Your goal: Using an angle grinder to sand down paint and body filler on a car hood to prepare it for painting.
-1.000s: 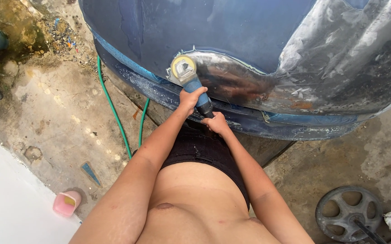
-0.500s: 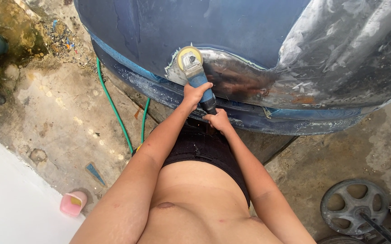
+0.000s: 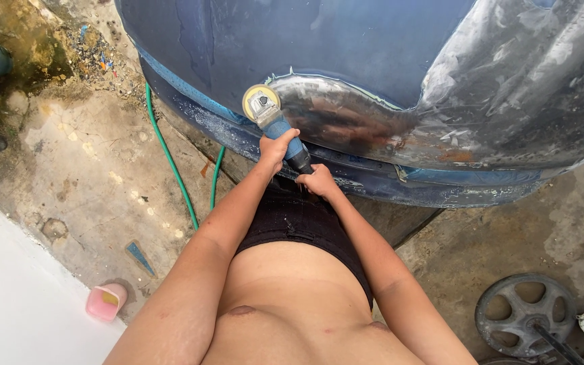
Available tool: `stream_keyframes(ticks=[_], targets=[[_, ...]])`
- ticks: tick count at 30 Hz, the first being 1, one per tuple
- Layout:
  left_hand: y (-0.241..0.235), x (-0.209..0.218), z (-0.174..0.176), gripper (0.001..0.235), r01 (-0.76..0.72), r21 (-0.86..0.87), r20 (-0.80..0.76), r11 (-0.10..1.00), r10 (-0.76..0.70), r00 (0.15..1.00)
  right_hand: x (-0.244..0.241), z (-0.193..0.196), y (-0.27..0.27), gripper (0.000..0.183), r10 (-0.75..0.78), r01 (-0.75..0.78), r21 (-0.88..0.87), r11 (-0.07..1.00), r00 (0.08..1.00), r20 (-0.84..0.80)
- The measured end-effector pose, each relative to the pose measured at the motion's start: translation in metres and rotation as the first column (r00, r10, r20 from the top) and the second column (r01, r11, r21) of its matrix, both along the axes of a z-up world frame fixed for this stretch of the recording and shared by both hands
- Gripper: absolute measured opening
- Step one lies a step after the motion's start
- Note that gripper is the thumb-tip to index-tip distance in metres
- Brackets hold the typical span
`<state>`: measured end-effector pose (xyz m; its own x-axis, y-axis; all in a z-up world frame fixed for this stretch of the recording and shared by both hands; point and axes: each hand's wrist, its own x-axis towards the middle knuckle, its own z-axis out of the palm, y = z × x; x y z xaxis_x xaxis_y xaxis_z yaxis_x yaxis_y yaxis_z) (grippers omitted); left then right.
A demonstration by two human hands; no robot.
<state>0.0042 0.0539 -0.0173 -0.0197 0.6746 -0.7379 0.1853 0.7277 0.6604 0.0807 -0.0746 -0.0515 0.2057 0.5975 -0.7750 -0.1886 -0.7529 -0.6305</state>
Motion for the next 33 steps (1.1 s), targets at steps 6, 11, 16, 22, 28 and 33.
stream_keyframes(ticks=[6,11,16,22,28,33], targets=[[0.002,0.01,0.005,0.11,0.068,-0.005,0.036,0.998,-0.068,0.997,0.002,-0.003,-0.005,0.012,-0.067,0.067,0.004,0.998,0.998,0.02],[0.002,0.021,0.012,0.109,0.108,0.011,0.051,0.994,-0.109,0.993,0.005,-0.002,-0.006,0.011,-0.096,0.095,0.009,0.995,0.995,0.037],[0.0,0.006,0.0,0.111,0.037,0.001,0.022,0.999,-0.037,0.999,0.003,0.001,-0.001,0.011,-0.011,0.011,-0.007,1.0,0.999,0.036],[-0.008,-0.016,-0.006,0.121,-0.059,-0.031,0.062,0.998,0.06,0.996,0.004,-0.005,-0.003,0.018,0.187,-0.182,-0.059,0.982,0.977,0.103],[-0.018,0.0,-0.009,0.124,-0.08,-0.067,0.036,0.995,0.082,0.996,0.011,-0.019,-0.019,0.028,0.219,-0.204,-0.112,0.973,0.966,0.139],[-0.021,0.024,0.037,0.114,0.183,-0.031,0.098,0.983,-0.179,0.979,0.019,0.001,-0.029,0.013,-0.019,0.019,0.007,1.0,0.998,0.056]])
